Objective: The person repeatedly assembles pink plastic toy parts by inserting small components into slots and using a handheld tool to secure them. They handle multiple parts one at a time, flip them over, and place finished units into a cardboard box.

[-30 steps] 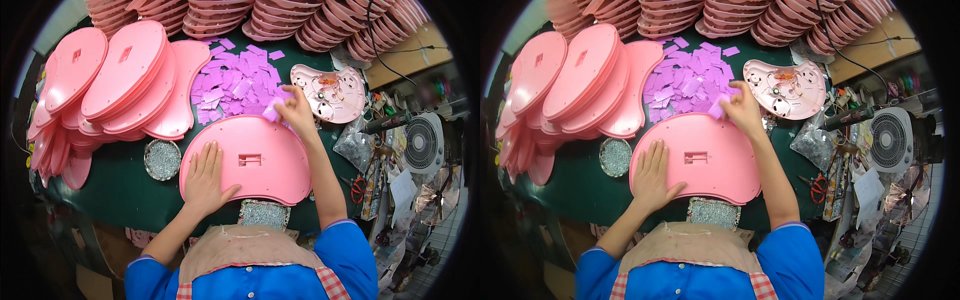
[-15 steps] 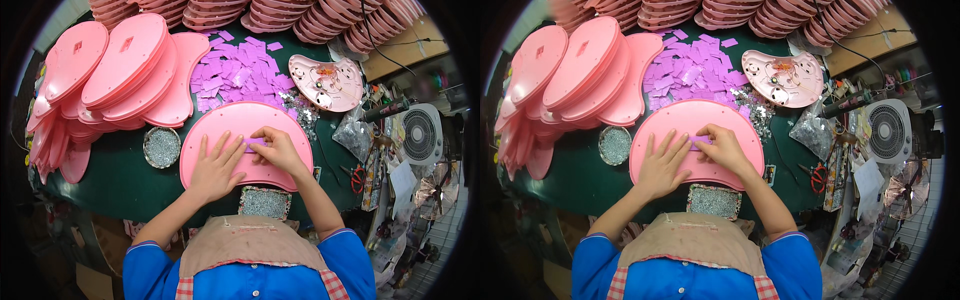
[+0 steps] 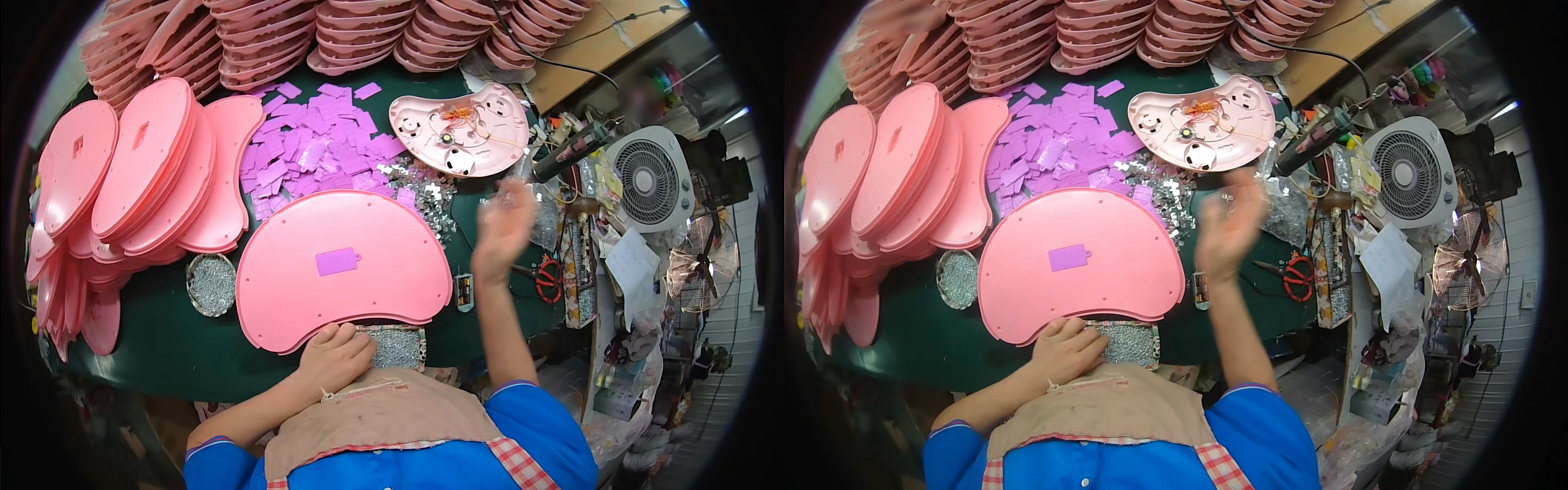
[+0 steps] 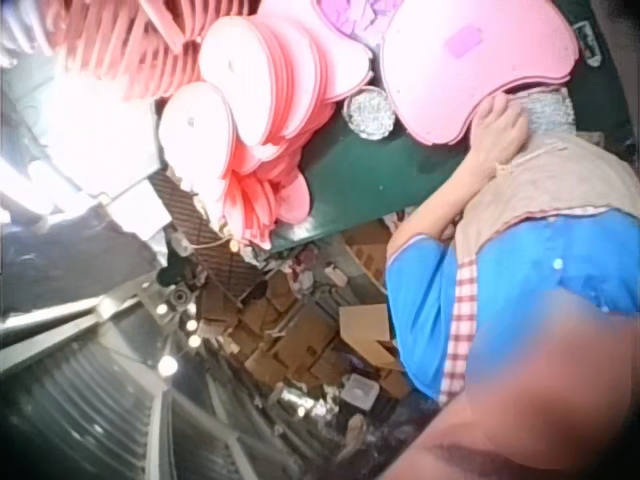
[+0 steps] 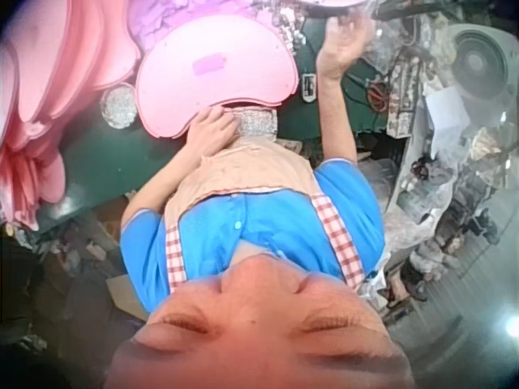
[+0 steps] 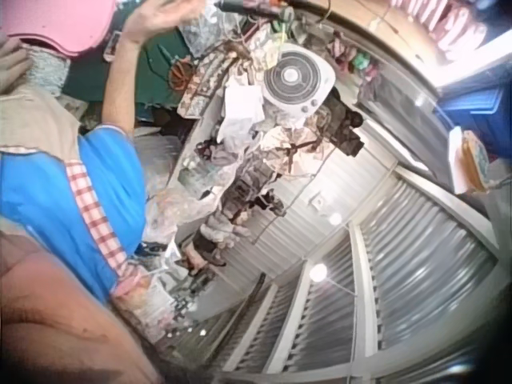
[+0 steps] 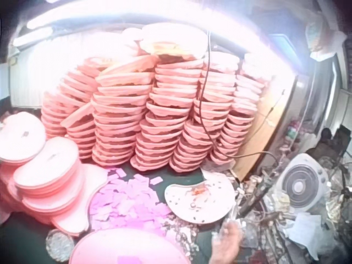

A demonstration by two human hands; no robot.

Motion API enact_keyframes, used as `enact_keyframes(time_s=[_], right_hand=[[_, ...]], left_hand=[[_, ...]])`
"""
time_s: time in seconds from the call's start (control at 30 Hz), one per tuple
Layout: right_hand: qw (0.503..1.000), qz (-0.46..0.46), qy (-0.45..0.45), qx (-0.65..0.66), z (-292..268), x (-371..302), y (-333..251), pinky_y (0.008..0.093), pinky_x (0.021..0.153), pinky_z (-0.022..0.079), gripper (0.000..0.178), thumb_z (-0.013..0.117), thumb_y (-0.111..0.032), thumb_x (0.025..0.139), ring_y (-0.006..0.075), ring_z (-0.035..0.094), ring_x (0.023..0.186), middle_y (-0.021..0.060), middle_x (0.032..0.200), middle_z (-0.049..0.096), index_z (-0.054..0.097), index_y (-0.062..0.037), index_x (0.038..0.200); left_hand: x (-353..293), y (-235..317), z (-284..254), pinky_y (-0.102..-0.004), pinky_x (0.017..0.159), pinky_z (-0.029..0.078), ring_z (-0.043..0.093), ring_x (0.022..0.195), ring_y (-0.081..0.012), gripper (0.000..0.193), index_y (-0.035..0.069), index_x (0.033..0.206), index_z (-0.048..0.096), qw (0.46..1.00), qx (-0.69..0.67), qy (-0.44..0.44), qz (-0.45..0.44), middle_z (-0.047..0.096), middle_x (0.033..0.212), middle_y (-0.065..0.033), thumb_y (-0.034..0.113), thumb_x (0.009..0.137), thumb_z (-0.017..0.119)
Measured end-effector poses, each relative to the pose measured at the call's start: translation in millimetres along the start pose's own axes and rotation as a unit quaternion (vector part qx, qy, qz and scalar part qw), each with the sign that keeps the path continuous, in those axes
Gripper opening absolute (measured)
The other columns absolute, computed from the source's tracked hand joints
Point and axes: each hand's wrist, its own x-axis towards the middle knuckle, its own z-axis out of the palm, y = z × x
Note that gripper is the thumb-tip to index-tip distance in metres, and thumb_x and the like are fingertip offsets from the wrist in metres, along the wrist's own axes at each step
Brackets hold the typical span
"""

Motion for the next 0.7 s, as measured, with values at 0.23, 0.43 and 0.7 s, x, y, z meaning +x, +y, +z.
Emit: enact_keyframes(time_s=[0.23,0.43,0.7], right_hand=[[0.981,0.125,-0.099,-0.107,-158,162,64,0.0324,0.103,0.049,0.045,0.079,-0.005,0.089,0.0165,0.065,0.113,0.0116,0.125,0.068,0.061,0.0056,0.129],[0.997,-0.042,-0.006,0.065,-122,93,23,0.0394,0.090,0.059,0.057,0.076,-0.001,0.086,0.0196,0.066,0.096,0.0093,0.102,0.066,0.050,-0.0008,0.137],[0.841,0.157,-0.306,0.418,-41,27,-84,0.0383,0.067,0.059,0.055,0.082,-0.010,0.085,0.0183,0.060,0.060,0.0055,0.072,0.060,0.048,-0.0067,0.130]], left_hand=[[9,-2,21,-0.0342,0.089,0.040,0.056,0.098,-0.0166,0.021,0.016,0.088,0.070,0.993,-0.037,-0.107,0.036,0.059,0.089,0.0027,0.031,0.076,0.079],[4,3,18,-0.0361,0.080,0.043,0.060,0.088,-0.0178,0.017,0.013,0.086,0.074,0.990,-0.137,-0.006,-0.012,0.062,0.084,0.0025,0.021,0.073,0.083],[1,8,20,-0.0360,0.065,0.052,0.065,0.078,-0.0250,0.013,0.008,0.088,0.073,0.938,-0.320,-0.007,-0.132,0.063,0.084,-0.0067,0.011,0.079,0.082]])
